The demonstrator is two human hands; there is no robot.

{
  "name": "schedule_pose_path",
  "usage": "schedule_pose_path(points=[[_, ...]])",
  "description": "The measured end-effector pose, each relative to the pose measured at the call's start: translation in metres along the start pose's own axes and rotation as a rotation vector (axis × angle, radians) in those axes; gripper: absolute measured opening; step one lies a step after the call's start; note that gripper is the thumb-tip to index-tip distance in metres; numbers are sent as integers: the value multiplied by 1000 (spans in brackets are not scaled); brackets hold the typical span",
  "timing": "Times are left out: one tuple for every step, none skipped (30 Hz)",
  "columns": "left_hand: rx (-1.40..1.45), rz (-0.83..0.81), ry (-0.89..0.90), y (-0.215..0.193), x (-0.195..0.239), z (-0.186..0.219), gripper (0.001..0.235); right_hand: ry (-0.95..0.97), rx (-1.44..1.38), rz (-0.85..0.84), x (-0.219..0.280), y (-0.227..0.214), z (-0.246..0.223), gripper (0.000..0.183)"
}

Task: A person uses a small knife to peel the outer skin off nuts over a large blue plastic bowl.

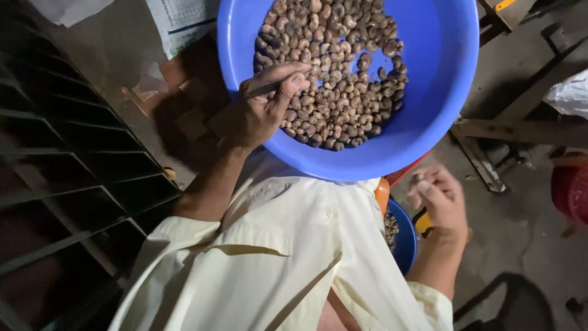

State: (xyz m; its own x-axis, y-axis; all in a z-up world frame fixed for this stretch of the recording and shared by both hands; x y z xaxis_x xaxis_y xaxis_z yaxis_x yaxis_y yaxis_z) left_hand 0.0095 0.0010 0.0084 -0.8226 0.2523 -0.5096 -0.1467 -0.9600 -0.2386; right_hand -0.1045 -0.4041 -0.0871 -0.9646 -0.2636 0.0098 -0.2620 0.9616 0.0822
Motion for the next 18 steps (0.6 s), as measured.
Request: schedule_pose_path(points=[[1, -3, 4, 0, 0, 1, 20, -3, 1, 4, 10, -3, 17, 4], [28, 9, -5, 1, 0, 2, 19, 100, -14, 56, 19, -6, 35, 4], [54, 21, -14, 1, -1, 4, 19, 202, -31, 107, 29, -9, 53, 7], [55, 17, -9, 0, -1, 4, 19, 197, -31, 112, 41, -21, 82, 7], [48, -4, -15, 0, -1, 5, 20, 463, 89, 212, 54, -33, 113, 20], [41, -24, -21, -1, -1, 6, 22, 727, 209, 311, 66, -46, 143, 36], [41, -24, -21, -1, -1, 6, 22, 727, 209, 312, 80, -64, 175, 36], [49, -23, -24, -1, -2, 7, 22, 842, 262, 252, 93, -82, 209, 44], [57, -24, -28, -1, -1, 7, 21, 956, 315, 192, 107, -99, 243, 57], [57, -25, -29, 0, -1, 7, 21, 956, 313, 193, 116, -93, 243, 57], [38, -33, -28, 0, -1, 6, 21, 1030, 593, 104, 124, -86, 243, 60], [20, -42, -28, 0, -2, 6, 20, 1088, 874, 10, 133, -79, 244, 68], [21, -47, -27, 0, -2, 5, 20, 1090, 870, 14, 125, -77, 226, 68], [22, -52, -26, -1, -1, 5, 20, 944, 856, 78, 116, -76, 207, 61], [25, -57, -26, -1, -2, 4, 21, 798, 840, 143, 108, -75, 188, 60], [26, -64, -25, -1, -2, 3, 21, 801, 836, 148, 87, -58, 153, 60], [18, -64, -28, -2, -2, 2, 21, 533, 967, 296, 63, -42, 114, 40], [10, -63, -31, -3, -2, 2, 20, 257, 1082, 442, 40, -25, 75, 21]])
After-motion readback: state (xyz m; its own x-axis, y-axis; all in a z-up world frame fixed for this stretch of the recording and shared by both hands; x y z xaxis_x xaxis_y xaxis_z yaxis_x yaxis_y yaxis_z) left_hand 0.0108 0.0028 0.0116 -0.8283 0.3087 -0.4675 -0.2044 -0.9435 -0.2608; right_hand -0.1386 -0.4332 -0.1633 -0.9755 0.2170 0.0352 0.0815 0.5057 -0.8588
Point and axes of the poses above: each hand's wrist, its own x-axis away from the middle knuckle, its own y-axis out of the palm, z = x × y, the point moved 1 cm from there along -x, towards the middle knuckle, and after that the axes turned 11 degrees about -z, right-handed, at the moved point
